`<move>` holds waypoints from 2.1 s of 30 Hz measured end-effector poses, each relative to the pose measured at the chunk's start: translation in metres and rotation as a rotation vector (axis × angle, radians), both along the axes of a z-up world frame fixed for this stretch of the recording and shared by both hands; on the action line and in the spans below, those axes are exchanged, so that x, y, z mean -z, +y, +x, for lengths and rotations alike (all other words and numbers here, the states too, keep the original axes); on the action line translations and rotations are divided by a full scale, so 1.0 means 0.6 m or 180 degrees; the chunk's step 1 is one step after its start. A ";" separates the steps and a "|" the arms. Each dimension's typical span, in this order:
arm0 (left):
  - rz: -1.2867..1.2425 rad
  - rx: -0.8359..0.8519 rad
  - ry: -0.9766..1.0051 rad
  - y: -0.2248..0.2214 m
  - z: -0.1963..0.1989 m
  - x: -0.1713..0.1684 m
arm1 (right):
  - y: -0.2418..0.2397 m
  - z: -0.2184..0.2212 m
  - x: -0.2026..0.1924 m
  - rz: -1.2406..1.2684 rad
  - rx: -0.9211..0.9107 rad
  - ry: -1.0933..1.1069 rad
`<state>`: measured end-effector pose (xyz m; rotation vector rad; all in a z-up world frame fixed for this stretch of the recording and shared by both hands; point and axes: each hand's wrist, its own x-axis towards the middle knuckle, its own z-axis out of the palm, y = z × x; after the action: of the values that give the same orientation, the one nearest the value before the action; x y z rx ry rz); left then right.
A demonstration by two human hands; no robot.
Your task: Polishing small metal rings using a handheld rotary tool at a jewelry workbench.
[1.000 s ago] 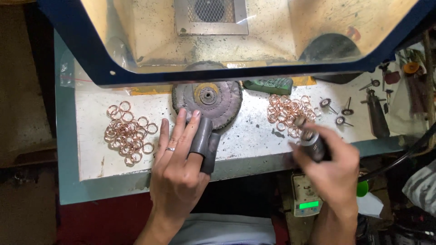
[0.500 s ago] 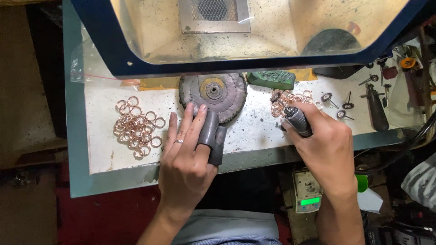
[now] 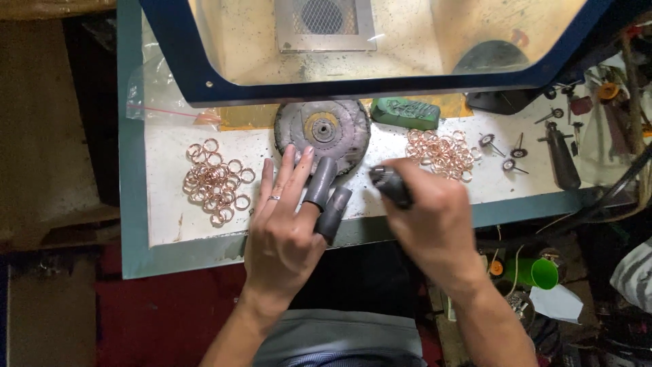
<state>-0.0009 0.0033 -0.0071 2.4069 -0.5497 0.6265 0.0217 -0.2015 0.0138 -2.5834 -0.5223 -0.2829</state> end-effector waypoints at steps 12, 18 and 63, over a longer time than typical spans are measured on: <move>0.0058 0.0272 0.0681 0.022 0.034 -0.010 | 0.073 0.046 -0.004 0.0144 0.0329 0.0072; 0.0078 0.0088 0.1169 0.015 0.084 -0.010 | 0.077 0.043 -0.027 0.0783 0.0352 0.0248; 0.0479 0.1166 0.0688 0.043 0.119 -0.027 | -0.115 0.023 -0.029 -0.1119 0.1241 0.0119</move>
<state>0.0704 0.0291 0.0092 2.3834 -0.9407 0.1708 0.0356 -0.2706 0.0314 -3.0193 -0.0483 -0.2920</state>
